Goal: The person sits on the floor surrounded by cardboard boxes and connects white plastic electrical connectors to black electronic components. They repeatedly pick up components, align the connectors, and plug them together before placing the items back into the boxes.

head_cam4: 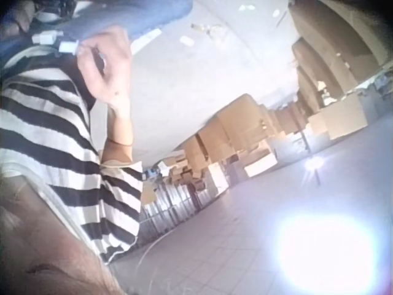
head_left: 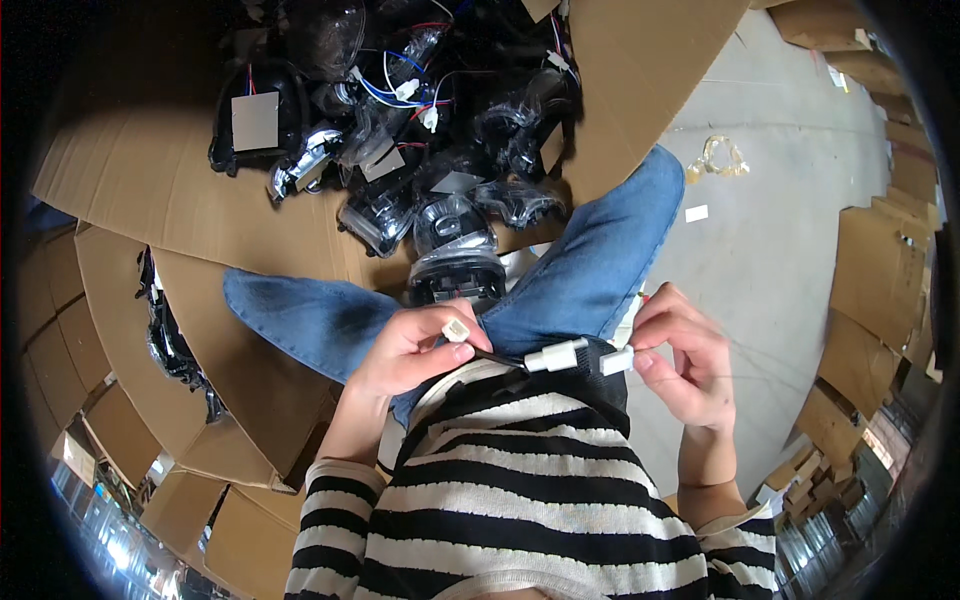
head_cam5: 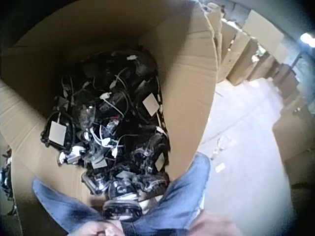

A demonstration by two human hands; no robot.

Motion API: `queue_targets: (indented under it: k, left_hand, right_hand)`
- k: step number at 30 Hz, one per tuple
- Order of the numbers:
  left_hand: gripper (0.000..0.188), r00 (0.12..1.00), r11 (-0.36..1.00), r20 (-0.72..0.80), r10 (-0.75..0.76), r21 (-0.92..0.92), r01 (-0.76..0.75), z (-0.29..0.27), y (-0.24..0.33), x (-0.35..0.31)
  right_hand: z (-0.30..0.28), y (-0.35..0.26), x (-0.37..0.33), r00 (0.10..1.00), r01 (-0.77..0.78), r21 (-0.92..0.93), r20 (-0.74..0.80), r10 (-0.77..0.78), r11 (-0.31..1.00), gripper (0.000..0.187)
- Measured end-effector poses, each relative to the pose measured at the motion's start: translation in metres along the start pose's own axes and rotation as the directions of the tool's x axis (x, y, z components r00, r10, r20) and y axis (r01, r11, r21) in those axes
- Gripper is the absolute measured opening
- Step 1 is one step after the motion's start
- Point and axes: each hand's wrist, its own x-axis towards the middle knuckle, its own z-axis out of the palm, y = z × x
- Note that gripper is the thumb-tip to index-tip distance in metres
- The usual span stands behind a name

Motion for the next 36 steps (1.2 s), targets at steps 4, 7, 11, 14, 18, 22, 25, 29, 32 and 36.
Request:
queue_targets:
  k: [4, 7, 11, 14, 18, 22, 25, 29, 32, 36]
  left_hand:
    - [0.007, 1.000, 1.000, -0.027, 0.014, 0.028, -0.014, 0.001, -0.005, 0.000]
    - [0.008, 0.996, 0.992, -0.030, 0.085, 0.094, -0.082, 0.001, -0.006, 0.001]
    - [0.010, 0.980, 0.963, -0.109, 0.166, 0.233, -0.137, 0.004, -0.009, 0.002]
    - [0.013, 0.960, 0.918, -0.183, 0.213, 0.373, -0.132, 0.009, -0.010, 0.000]
    - [0.015, 0.916, 0.893, -0.294, 0.273, 0.431, -0.128, 0.016, -0.014, -0.002]
    - [0.016, 0.883, 0.848, -0.331, 0.333, 0.514, -0.127, 0.016, -0.016, -0.005]
    - [0.016, 0.864, 0.788, -0.321, 0.389, 0.602, -0.131, 0.017, -0.015, -0.006]
    - [0.016, 0.835, 0.771, -0.354, 0.422, 0.624, -0.125, 0.019, -0.014, -0.009]
    - [0.016, 0.806, 0.786, -0.391, 0.444, 0.602, -0.141, 0.021, -0.013, -0.013]
    - [0.018, 0.846, 0.740, -0.317, 0.429, 0.660, -0.129, 0.031, -0.015, -0.017]
  right_hand:
    - [0.004, 0.000, 0.001, 0.998, 0.014, 0.003, 0.059, -0.015, 1.000, 0.005]
    - [0.009, -0.002, 0.003, 0.999, -0.019, 0.023, 0.037, 0.018, 1.000, 0.005]
    - [0.016, 0.000, 0.003, 0.998, -0.065, 0.080, 0.019, 0.064, 0.995, 0.004]
    - [0.023, 0.002, 0.002, 0.993, -0.118, 0.168, -0.010, 0.122, 0.979, 0.004]
    - [0.028, 0.005, 0.003, 0.993, -0.110, 0.197, -0.024, 0.117, 0.974, 0.005]
    - [0.029, 0.001, 0.004, 0.998, -0.052, 0.140, -0.017, 0.055, 0.989, 0.006]
    - [0.032, 0.001, 0.006, 0.998, -0.029, 0.064, -0.055, 0.032, 0.998, 0.005]
    - [0.031, 0.001, 0.007, 0.999, -0.006, -0.073, -0.035, 0.003, 0.997, 0.006]
    - [0.029, 0.001, 0.006, 1.000, 0.006, -0.226, -0.027, -0.013, 0.974, 0.006]
    - [0.033, 0.005, 0.002, 1.000, 0.019, -0.243, -0.009, -0.021, 0.970, 0.006]
